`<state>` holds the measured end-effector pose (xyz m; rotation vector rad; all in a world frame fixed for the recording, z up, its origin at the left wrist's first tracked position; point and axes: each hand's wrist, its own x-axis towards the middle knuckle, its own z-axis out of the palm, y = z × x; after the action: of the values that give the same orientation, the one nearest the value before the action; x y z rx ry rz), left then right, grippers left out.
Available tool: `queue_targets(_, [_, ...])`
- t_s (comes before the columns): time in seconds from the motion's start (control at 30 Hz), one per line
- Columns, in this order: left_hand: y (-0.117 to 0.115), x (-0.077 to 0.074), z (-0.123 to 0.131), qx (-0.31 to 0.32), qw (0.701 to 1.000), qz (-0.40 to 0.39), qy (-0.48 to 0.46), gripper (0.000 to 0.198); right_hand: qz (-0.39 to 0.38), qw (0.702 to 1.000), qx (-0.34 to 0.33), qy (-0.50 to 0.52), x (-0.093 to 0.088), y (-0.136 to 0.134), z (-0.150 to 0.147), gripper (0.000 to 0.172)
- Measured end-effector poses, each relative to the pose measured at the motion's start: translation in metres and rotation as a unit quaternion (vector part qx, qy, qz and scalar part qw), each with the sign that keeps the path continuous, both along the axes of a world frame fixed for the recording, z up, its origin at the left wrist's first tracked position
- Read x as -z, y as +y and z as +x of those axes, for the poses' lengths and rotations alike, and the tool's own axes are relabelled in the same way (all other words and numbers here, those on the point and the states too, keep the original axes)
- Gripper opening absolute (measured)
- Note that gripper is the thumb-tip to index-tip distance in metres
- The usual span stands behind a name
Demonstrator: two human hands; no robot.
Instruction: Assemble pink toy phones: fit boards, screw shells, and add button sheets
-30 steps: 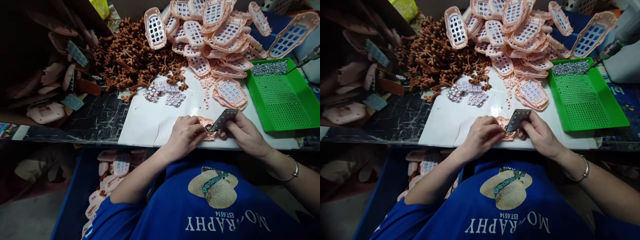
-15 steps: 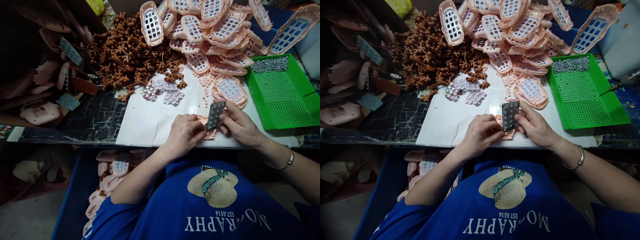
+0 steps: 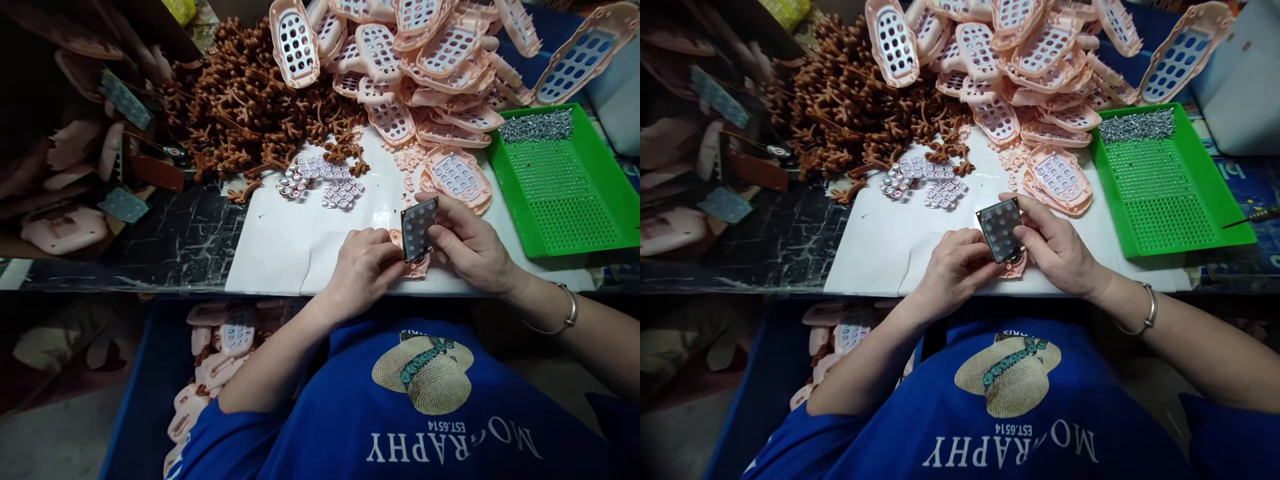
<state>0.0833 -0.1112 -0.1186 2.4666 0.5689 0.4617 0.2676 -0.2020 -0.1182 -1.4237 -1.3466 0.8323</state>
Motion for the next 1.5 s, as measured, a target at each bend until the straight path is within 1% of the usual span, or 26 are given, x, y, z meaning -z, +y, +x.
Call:
queue_targets(0.07, [0.000,0.000,0.000,-0.002,1.000,0.005,-0.003,0.016,-0.011,1.000,0.008,0.017,0.000,0.000,0.000,0.046])
queue_targets(0.13, [0.000,0.001,0.000,-0.001,1.000,0.005,-0.006,0.016,-0.018,1.000,0.003,0.014,0.001,-0.001,0.002,0.046])
queue_targets(0.2, [0.000,0.001,0.000,0.000,1.000,0.004,-0.009,0.016,-0.027,0.999,-0.009,0.018,0.002,0.000,0.005,0.047])
queue_targets(0.33, [-0.001,0.001,0.000,0.001,1.000,0.016,-0.014,0.018,-0.063,0.994,-0.051,0.073,0.005,0.003,0.009,0.046])
queue_targets(0.4, [-0.001,0.002,0.000,-0.003,1.000,0.018,-0.014,0.018,-0.071,0.993,-0.058,0.079,0.006,0.005,0.010,0.046])
queue_targets(0.47, [-0.001,0.002,0.000,-0.005,1.000,0.018,-0.012,0.017,-0.059,0.996,-0.046,0.049,0.006,0.007,0.011,0.046])
queue_targets(0.53, [-0.002,0.002,0.000,-0.005,1.000,0.018,-0.017,0.015,-0.038,0.999,-0.035,-0.012,0.004,0.009,0.011,0.047])
queue_targets(0.6, [-0.001,0.003,0.000,-0.002,0.999,0.017,-0.028,0.014,-0.021,0.997,-0.040,-0.068,0.002,0.012,0.012,0.047])
queue_targets(0.67, [-0.001,0.004,0.000,0.000,0.999,0.015,-0.033,0.015,-0.015,0.994,-0.058,-0.093,0.000,0.016,0.013,0.046])
queue_targets(0.8, [-0.001,0.006,0.000,-0.008,0.999,0.016,-0.030,0.015,-0.010,0.994,-0.082,-0.077,0.000,0.023,0.016,0.045])
queue_targets(0.93, [-0.001,0.005,0.000,0.001,1.000,0.011,-0.029,0.017,-0.010,0.992,-0.099,-0.072,0.001,0.026,0.018,0.045])
queue_targets(1.03, [-0.001,0.004,0.000,0.002,1.000,0.006,-0.022,0.016,-0.006,0.994,-0.090,-0.058,0.001,0.025,0.018,0.044])
queue_targets(1.13, [-0.001,0.004,0.000,0.001,1.000,0.008,-0.030,0.016,0.000,0.995,-0.082,-0.065,0.001,0.025,0.018,0.045])
queue_targets(1.3, [-0.001,0.006,0.000,0.001,0.999,0.012,-0.032,0.017,0.018,0.989,-0.106,-0.097,0.001,0.028,0.018,0.044])
queue_targets(1.5, [-0.001,0.006,0.000,-0.007,0.999,0.021,-0.031,0.014,0.016,0.990,-0.110,-0.084,0.002,0.029,0.018,0.043])
